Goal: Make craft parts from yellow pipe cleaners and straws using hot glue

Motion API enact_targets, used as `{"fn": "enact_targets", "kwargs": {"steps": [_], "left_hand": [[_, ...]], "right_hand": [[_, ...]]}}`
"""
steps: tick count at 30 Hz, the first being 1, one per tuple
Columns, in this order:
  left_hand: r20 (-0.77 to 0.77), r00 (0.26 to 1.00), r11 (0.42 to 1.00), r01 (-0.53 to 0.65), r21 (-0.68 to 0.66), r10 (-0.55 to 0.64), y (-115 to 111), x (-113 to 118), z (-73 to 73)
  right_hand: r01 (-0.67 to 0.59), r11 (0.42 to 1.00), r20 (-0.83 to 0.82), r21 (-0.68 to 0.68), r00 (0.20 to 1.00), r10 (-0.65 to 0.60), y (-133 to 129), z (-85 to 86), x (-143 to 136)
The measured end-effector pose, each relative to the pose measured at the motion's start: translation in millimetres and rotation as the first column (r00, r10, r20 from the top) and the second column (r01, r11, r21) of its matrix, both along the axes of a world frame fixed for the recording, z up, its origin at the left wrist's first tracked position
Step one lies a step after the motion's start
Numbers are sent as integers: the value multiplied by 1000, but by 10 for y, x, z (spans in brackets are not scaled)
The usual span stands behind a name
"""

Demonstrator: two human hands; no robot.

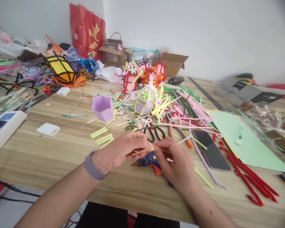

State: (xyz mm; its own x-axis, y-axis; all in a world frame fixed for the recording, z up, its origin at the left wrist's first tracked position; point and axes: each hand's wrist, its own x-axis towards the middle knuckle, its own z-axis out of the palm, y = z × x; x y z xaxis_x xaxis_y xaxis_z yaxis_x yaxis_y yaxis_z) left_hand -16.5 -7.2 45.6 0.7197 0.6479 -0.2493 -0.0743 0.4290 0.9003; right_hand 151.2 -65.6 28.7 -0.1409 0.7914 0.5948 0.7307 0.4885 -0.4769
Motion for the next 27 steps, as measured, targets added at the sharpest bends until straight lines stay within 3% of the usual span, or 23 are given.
{"fn": "enact_targets", "kwargs": {"steps": [5,9,12,15,19,24,27], "left_hand": [[5,996,996,-90,5,90,25,-18,32],[14,988,966,-153,209,153,15,-25,19],[27,979,891,-196,409,203,-32,-18,12],[10,958,769,-238,593,288,-83,1,13],[-23,935,655,-229,720,353,-115,28,12],[-22,920,598,-235,766,391,-125,48,0],[-25,916,595,-239,767,400,-132,54,-8]], "right_hand": [[27,1000,-42,-8,999,-27,32,28,10],[68,998,-123,-12,990,-69,42,38,3],[104,994,-165,-35,980,-109,47,36,-5],[113,993,-183,-46,976,-119,50,38,-17],[99,994,-189,-40,976,-105,42,47,-28],[102,992,-199,-69,973,-114,28,44,-37],[96,992,-217,-83,970,-112,30,46,-52]]}}
